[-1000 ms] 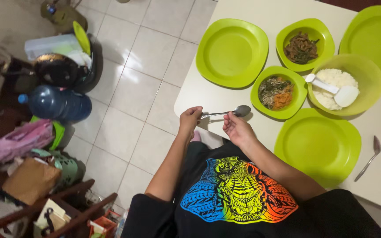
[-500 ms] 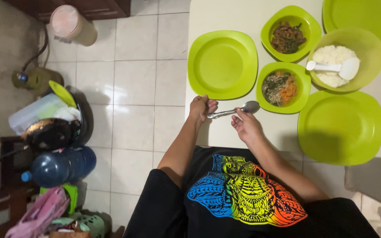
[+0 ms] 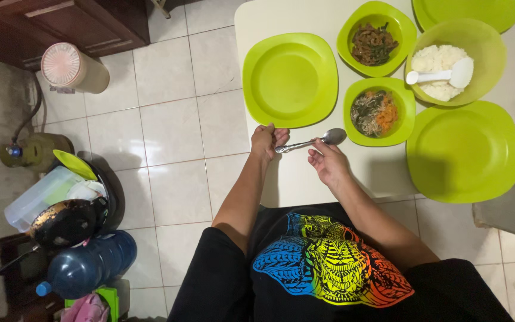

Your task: The person sets a dining table by placing spoons next to green plates and pouring water from a pink pitcher into pink cups. The person arranges the cutlery and cups around bowls of food on a white table.

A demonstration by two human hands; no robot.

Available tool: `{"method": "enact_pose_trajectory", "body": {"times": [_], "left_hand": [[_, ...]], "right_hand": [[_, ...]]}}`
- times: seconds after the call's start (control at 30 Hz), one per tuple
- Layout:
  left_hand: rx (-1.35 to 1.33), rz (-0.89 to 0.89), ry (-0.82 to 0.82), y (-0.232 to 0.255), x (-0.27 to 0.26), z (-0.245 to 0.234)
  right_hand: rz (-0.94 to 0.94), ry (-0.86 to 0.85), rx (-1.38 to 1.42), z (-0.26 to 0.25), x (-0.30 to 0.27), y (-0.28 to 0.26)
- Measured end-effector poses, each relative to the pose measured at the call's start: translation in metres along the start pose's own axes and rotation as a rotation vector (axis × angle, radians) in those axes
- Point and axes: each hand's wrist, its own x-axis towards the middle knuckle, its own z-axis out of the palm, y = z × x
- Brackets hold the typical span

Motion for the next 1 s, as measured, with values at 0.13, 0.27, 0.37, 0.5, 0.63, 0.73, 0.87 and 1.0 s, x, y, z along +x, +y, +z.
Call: {"method": "enact_pose_trajectory", "body": {"times": [0.13,0.27,0.37,0.5,0.63,0.73,0.87,1.0], "left_hand": [[0.067,-0.002,-0.013,0.007,-0.013,0.000],[0.247,-0.071,0.005,0.020,-0.040,-0.007],[0.398,-0.115,-0.009,0.029,-0.062,-0.027],[0.375,-0.151,-0.084,0.029,-0.074,-0.066],[0.259,-0.072,-0.068,0.016,-0.062,-0.085],[0.232,-0.026,-0.009,0.008,-0.054,-0.086],[0.230,0.046,0.025,0.012,-0.052,-0.075],[0.300,0.091,0.072,0.020,-0.054,-0.062]], "right_hand": [[-0.006,0.012,-0.001,0.001,-0.001,0.006],[-0.001,0.027,0.000,-0.001,0.003,0.018],[0.011,0.044,0.007,0.000,0.009,0.027],[0.019,0.040,0.001,0.006,0.016,0.038],[0.045,0.078,0.008,0.015,0.024,0.045],[0.049,0.103,-0.009,0.020,0.029,0.051],[0.045,0.106,-0.013,0.028,0.039,0.053],[0.066,0.122,-0.049,0.032,0.038,0.050]]}}
